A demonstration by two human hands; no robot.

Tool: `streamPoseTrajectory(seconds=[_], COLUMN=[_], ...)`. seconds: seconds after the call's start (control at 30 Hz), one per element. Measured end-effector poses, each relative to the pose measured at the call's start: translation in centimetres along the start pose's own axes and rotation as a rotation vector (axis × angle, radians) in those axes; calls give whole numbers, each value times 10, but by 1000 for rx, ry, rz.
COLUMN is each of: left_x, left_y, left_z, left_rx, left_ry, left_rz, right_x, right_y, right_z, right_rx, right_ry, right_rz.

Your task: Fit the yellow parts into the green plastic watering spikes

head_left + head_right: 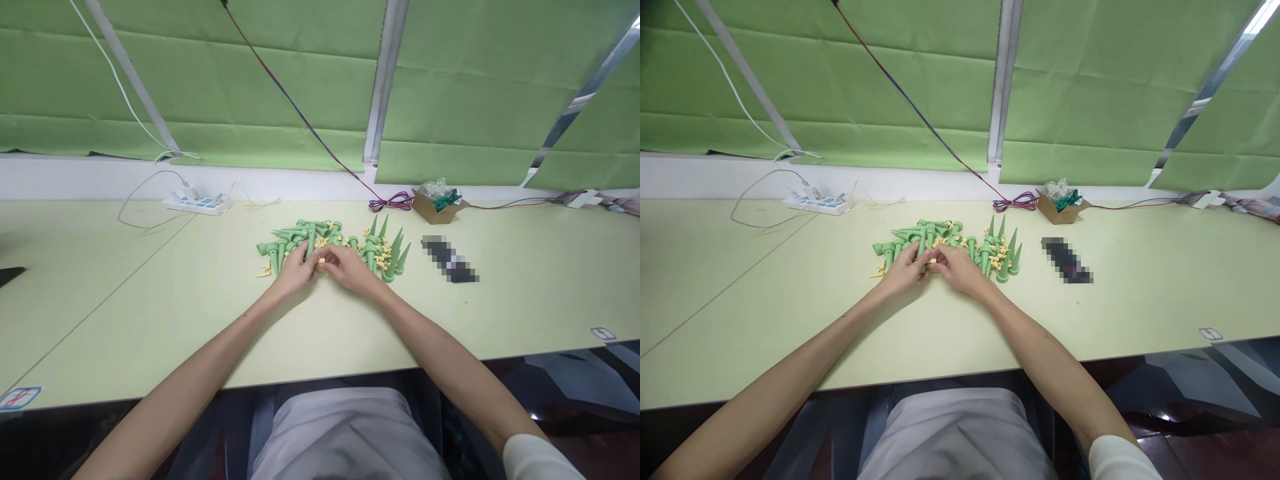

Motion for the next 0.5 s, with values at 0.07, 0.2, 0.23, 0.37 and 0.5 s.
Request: streamPoseTrajectory(seconds=[0.07, 0.2, 0.23, 0.37, 0.5], left_x=[0, 1, 1, 2, 2], left_y=[0, -1, -1, -2, -1], left_z=[-1, -3, -4, -5, -7], left_rx=[-1, 15, 22, 35, 24], left_ry=[0, 3, 4, 11, 1], left_rz=[1, 3, 5, 12, 8], right_x=[0, 0, 0, 0, 0], right_y=[0, 0, 0, 0, 0], right_z=[0, 1, 2, 2, 2], right_rx=[4, 22, 30, 66, 86], right_ry=[2, 0, -2, -3, -6], right_rz=[-7, -3, 0, 0, 1])
Point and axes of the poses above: each hand's wrist, its own x-axis away from the middle knuckle, its own y-axis out of the back of the hand, z = x × y, the point moved 8 cm from there along -x, towards the middle knuckle, and after that the axes turned 13 degrees about -x, right-handed, at the moved point
